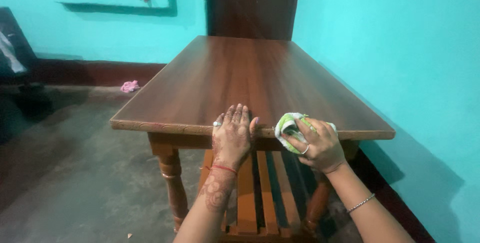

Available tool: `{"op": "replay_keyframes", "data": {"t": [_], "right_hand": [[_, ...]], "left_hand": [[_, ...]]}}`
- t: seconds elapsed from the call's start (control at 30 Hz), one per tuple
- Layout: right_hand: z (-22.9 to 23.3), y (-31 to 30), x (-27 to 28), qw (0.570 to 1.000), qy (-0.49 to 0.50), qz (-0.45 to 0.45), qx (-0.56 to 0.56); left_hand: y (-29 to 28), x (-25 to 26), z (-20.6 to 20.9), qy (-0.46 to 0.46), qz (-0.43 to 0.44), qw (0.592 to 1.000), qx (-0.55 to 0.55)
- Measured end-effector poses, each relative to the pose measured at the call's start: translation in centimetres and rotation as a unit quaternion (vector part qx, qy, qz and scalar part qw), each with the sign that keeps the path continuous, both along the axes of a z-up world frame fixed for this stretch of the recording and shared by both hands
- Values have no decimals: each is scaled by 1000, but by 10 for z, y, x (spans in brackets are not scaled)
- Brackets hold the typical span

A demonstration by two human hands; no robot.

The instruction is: The person cleans a wooden table using a green cloth and a spray bottle. They wipe the table legs and the tabletop surface, spraying the cleaner onto the wood before wiping it down with the cloth.

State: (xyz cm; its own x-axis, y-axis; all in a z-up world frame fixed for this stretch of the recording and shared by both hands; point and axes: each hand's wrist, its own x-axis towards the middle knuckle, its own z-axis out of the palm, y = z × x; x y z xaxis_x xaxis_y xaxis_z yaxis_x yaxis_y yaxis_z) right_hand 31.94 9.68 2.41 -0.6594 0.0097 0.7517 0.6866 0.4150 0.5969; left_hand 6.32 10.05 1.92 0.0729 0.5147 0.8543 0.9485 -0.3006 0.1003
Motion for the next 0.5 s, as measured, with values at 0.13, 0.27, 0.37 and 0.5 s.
{"op": "replay_keyframes", "data": {"t": [0.13,0.27,0.37,0.5], "right_hand": [[2,-4,7,1000,1,5,3],[5,-5,11,1000,2,13,4],[8,-8,22,1000,-2,12,-20],[6,-8,35,1000,-7,-11,-16]], "left_hand": [[1,1,-1,-2,0,1000,4],[-5,-1,5,-3,-6,1000,-12],[-6,1,9,-8,-2,997,-71],[-1,11,12,30,56,996,-64]]}}
